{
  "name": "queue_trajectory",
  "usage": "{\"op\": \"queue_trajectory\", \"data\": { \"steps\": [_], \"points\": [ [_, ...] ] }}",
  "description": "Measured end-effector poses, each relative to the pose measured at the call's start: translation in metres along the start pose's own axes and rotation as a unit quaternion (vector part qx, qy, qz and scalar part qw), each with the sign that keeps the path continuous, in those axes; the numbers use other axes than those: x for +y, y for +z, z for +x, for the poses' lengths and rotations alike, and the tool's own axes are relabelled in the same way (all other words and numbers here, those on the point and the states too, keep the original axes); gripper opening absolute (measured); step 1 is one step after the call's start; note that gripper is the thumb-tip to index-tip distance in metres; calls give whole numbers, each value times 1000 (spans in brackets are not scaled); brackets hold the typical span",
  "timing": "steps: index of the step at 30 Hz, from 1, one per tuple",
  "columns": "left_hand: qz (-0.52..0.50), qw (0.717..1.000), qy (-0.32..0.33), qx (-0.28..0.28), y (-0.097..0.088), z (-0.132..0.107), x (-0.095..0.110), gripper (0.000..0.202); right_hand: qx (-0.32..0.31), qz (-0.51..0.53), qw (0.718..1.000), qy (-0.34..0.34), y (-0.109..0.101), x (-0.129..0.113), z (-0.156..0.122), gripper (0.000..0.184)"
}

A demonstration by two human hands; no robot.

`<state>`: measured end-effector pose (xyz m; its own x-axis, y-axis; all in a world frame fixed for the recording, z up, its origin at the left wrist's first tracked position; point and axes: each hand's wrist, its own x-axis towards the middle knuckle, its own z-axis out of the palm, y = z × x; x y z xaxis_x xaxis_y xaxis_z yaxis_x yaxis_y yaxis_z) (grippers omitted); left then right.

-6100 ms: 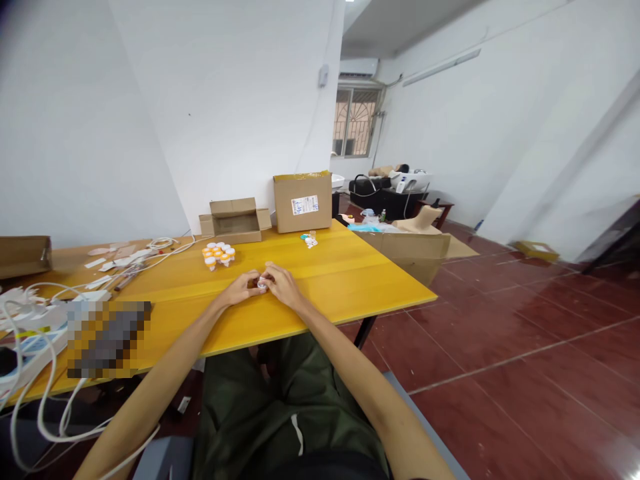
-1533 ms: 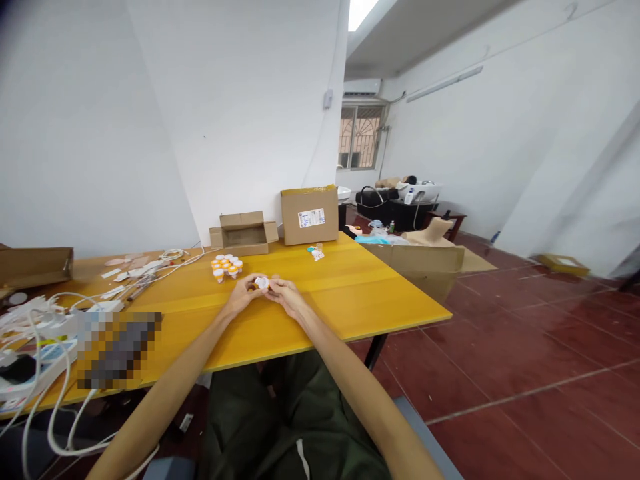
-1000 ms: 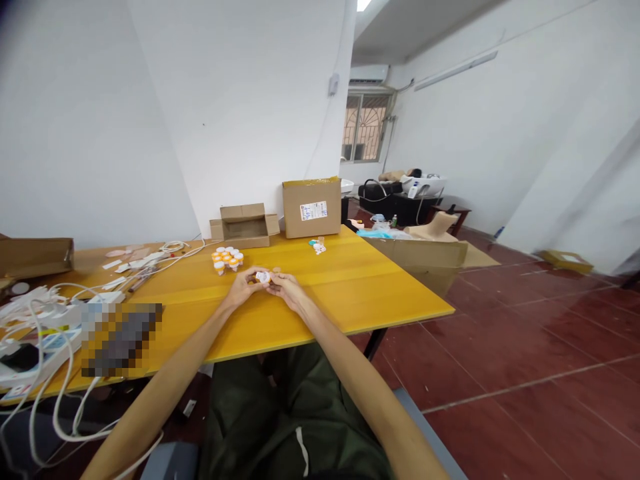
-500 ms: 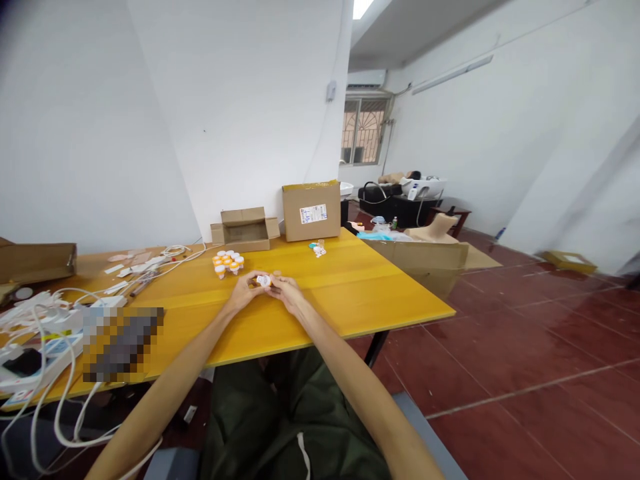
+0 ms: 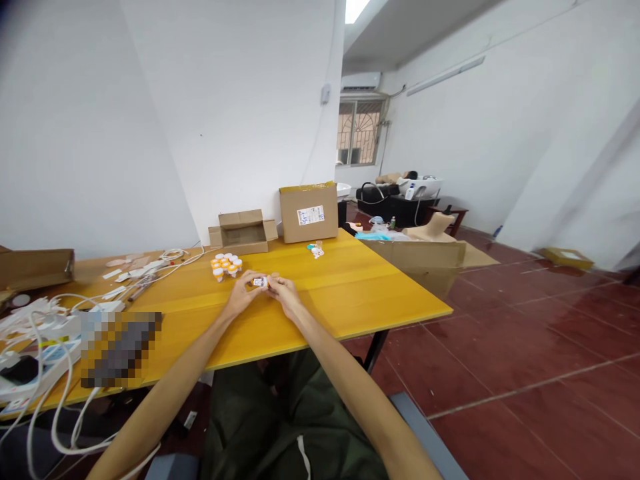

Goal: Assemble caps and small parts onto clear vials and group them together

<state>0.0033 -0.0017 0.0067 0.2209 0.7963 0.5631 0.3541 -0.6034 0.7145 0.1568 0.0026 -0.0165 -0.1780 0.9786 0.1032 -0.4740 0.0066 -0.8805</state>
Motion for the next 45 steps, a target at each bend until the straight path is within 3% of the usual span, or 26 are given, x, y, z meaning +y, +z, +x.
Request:
{"op": "queue_trajectory", "data": {
  "steps": [5, 18, 33, 45],
  "points": [
    [-10, 1000, 11, 4, 0, -1, -1, 23, -16, -15, 999, -28, -1, 0, -2, 34],
    [-3, 999, 51, -2, 0, -2, -5, 26, -3, -15, 1000, -22, -2, 3, 1, 38],
    [37, 999, 15, 16, 2, 0, 1, 24, 22, 12, 999, -32, 6, -3, -6, 37],
    [78, 989, 124, 5, 0, -1, -1, 17, 21, 13, 999, -34, 7, -3, -7, 40]
  ]
}}
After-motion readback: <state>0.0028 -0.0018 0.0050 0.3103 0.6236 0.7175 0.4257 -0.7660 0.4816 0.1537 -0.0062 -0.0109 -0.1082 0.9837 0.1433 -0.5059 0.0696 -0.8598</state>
